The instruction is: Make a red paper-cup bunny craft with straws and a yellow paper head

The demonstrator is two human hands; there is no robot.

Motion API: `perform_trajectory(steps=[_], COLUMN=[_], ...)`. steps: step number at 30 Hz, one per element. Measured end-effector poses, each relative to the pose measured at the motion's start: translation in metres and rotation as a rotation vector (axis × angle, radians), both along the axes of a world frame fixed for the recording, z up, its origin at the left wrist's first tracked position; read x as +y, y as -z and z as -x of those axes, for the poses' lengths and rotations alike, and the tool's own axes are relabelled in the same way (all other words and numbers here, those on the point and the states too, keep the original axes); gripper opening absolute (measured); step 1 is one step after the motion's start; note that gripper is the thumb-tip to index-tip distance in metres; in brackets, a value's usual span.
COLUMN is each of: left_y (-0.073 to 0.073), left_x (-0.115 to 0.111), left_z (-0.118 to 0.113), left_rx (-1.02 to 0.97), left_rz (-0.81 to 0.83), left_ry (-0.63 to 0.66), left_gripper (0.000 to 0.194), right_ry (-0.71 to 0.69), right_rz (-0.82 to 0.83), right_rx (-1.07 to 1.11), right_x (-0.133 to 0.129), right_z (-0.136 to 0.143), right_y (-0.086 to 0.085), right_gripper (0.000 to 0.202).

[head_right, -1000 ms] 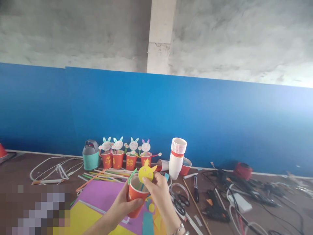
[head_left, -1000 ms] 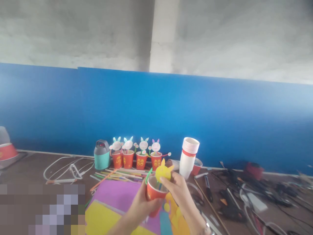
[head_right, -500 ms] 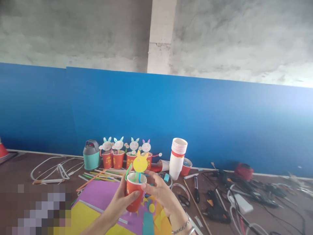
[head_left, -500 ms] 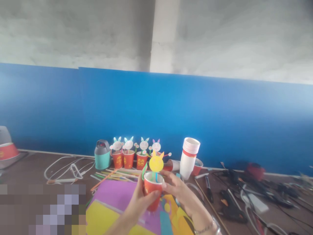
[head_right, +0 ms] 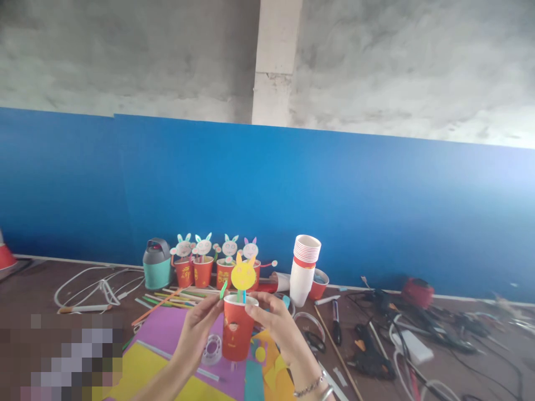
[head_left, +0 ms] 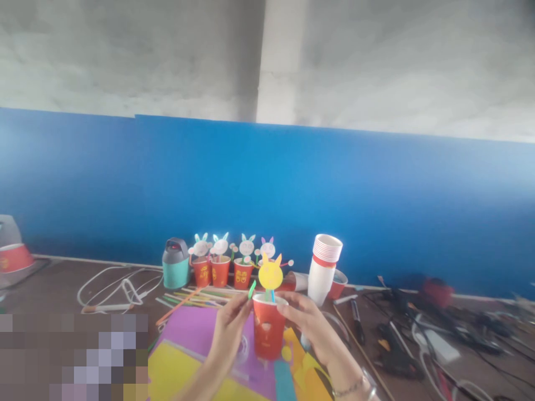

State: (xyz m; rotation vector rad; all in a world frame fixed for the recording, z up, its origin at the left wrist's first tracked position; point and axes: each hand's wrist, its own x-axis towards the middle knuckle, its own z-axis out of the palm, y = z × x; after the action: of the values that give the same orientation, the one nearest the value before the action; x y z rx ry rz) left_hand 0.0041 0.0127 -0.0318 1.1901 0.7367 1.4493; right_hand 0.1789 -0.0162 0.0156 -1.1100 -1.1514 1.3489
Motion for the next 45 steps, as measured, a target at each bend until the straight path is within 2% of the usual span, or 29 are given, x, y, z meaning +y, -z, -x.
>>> perform_trajectory(steps=[3,7,11,14,16,22,24,30,33,39,45], left_y=[0.0,-0.004,-0.007,-0.005,-0.005,-0.008,-0.009,-0.008,-0.006,0.001,-0.001], left_x=[0.003,0.0,-0.006,-0.009,-0.01,-0.014,-0.015,-0.017,-0.016,-0.014,-0.015], left_z=[0.002,0.003,0.0,-0.005,-0.007,-0.007,-0.008,-0.011,-0.013,-0.014,-0.013], left_rx=[0.029,-0.072,-0.133,-0.129,-0.131,-0.091,-0.09,-0.144,-0.153,-0.151,-0.167], left_rz=[-0.034,0.07,0.173,0.168,0.159,0.106,0.094,0.066,0.023,0.024,0.075], left_ry=[-0.031,0.027,0.141,0.219,0.239,0.429,0.411,0.249,0.247,0.251,0.285], left_gripper=[0.026,0.033,0.052,0.077,0.086,0.076,0.071,0.062,0.063,0.069,0.077], right_ry=[-0.015,-0.031,-0.019,-0.017,-0.01,0.123,0.149,0.256,0.323,0.271,0.217], right_rz=[0.016,-0.024,-0.059,-0.054,-0.066,-0.138,-0.149,-0.191,-0.177,-0.17,-0.163], right_rx=[0.022,0.046,0.011,-0.039,-0.084,-0.104,-0.12,-0.128,-0.103,-0.053,-0.106], right_x=[-0.002,-0.002,0.002,0.003,0.002,0.004,0.006,0.008,0.008,0.005,0.002], right_z=[0.003,0.005,0.003,0.002,0.003,0.003,0.004,0.016,0.021,0.024,0.017], right_y=[-0.003,-0.004,0.003,0.004,0.003,0.001,0.002,0.011,0.015,0.013,0.001], right_gripper=[0.04,0.049,0.053,0.053,0.05,0.046,0.042,0.041,0.041,0.041,0.037])
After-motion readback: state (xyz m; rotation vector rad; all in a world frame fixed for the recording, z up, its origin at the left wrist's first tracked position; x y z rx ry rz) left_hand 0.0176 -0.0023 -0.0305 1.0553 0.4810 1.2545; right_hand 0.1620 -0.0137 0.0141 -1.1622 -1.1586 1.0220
